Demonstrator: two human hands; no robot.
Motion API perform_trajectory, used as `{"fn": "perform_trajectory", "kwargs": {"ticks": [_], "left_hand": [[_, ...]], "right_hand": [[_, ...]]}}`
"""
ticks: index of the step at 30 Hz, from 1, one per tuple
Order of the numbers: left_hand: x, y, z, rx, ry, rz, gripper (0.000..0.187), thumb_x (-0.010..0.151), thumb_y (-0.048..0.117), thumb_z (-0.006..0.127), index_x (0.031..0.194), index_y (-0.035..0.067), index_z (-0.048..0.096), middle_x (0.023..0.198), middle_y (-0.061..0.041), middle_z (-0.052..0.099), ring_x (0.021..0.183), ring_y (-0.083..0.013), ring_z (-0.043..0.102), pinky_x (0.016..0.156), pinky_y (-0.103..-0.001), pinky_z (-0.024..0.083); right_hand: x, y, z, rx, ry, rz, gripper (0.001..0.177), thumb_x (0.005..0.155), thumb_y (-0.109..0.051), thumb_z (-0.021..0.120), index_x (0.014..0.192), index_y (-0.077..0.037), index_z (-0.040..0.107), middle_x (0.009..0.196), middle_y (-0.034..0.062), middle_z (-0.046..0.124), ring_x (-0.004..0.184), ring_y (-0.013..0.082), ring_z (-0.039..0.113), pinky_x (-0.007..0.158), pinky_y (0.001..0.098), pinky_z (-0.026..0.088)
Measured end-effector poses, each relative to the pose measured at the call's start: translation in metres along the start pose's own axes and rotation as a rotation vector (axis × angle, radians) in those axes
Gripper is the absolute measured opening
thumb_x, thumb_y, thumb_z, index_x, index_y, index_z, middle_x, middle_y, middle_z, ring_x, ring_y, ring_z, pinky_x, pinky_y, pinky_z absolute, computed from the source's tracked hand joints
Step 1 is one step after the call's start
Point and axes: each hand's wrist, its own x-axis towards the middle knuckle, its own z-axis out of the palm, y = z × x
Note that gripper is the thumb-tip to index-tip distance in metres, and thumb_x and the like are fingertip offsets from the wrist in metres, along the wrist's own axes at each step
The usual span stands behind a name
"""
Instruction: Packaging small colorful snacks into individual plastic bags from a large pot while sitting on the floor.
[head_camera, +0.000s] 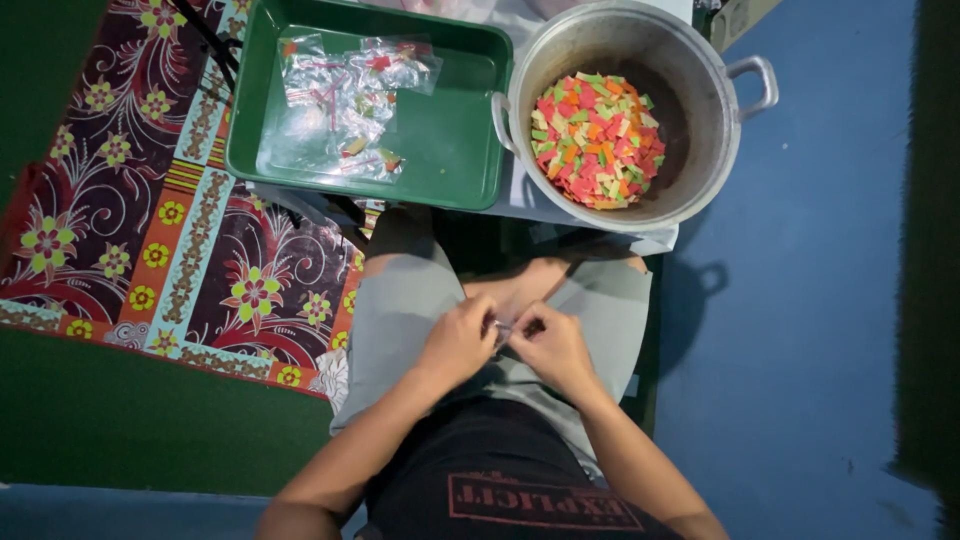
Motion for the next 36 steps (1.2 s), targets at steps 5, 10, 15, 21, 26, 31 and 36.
{"fn": "perform_trajectory", "kwargs": {"ticks": [5,10,15,21,26,31,36], "left_hand": [[0.004,0.026,-0.02,-0.013,0.259,0.015,0.01,0.084,0.015,0.064,0.091,0.013,0.058,0.08,-0.014,0.064,0.077,-0.0401,0.071,0.064,-0.048,0.059],[0.005,0.023,-0.04,-0.304,0.226,-0.129,0.011,0.082,0.013,0.067,0.091,0.013,0.061,0.077,-0.012,0.069,0.071,-0.0329,0.074,0.062,-0.04,0.06],[0.003,0.033,-0.059,-0.649,0.111,-0.201,0.011,0.079,0.004,0.069,0.088,0.009,0.065,0.072,-0.009,0.071,0.06,-0.0221,0.075,0.058,-0.033,0.061],[0.002,0.021,-0.056,-0.936,0.146,-0.158,0.016,0.089,0.003,0.071,0.103,-0.002,0.065,0.077,-0.015,0.067,0.059,-0.0214,0.074,0.055,-0.03,0.062],[0.0,0.008,-0.063,-0.523,0.18,-0.213,0.021,0.088,0.018,0.081,0.102,0.009,0.069,0.083,-0.012,0.075,0.074,-0.0244,0.075,0.067,-0.035,0.061],[-0.008,0.022,-0.073,-0.506,0.088,-0.132,0.01,0.086,0.008,0.072,0.094,0.004,0.067,0.076,-0.002,0.066,0.063,-0.0124,0.057,0.062,-0.026,0.049],[-0.015,0.029,-0.08,-0.472,0.081,-0.141,0.013,0.085,0.012,0.072,0.096,0.005,0.069,0.081,-0.002,0.071,0.071,-0.0142,0.063,0.069,-0.027,0.053]], "right_hand": [[0.004,0.016,0.006,0.16,0.091,-0.004,0.013,0.077,-0.011,0.081,0.089,-0.013,0.075,0.083,0.0132,0.078,0.056,0.0196,0.069,0.05,0.0305,0.056],[0.017,0.03,0.001,0.78,-0.105,0.052,0.064,0.088,-0.011,0.076,0.144,-0.01,0.045,0.133,0.0164,0.063,0.104,0.02,0.067,0.078,0.0334,0.063],[0.021,0.062,0.006,1.22,-0.274,0.168,0.029,0.098,0.0,0.061,0.127,0.001,0.056,0.104,0.0145,0.07,0.09,0.026,0.077,0.068,0.0369,0.068],[0.027,0.033,-0.032,0.971,0.082,0.061,0.015,0.09,-0.006,0.077,0.101,-0.001,0.069,0.081,0.0164,0.074,0.063,0.0196,0.075,0.054,0.0243,0.062],[0.056,-0.006,-0.138,0.733,0.543,-0.424,0.017,0.09,-0.008,0.084,0.099,0.001,0.072,0.088,0.0272,0.07,0.064,0.0251,0.068,0.062,0.0342,0.061],[0.076,-0.068,-0.187,0.108,0.693,-0.667,0.019,0.098,0.015,0.073,0.115,0.006,0.077,0.096,0.0165,0.076,0.076,0.018,0.065,0.072,0.0267,0.057],[0.125,-0.068,-0.203,-0.288,0.577,-0.751,0.019,0.094,0.009,0.078,0.112,0.015,0.08,0.088,0.0169,0.079,0.072,0.0173,0.067,0.067,0.0272,0.056]]}}
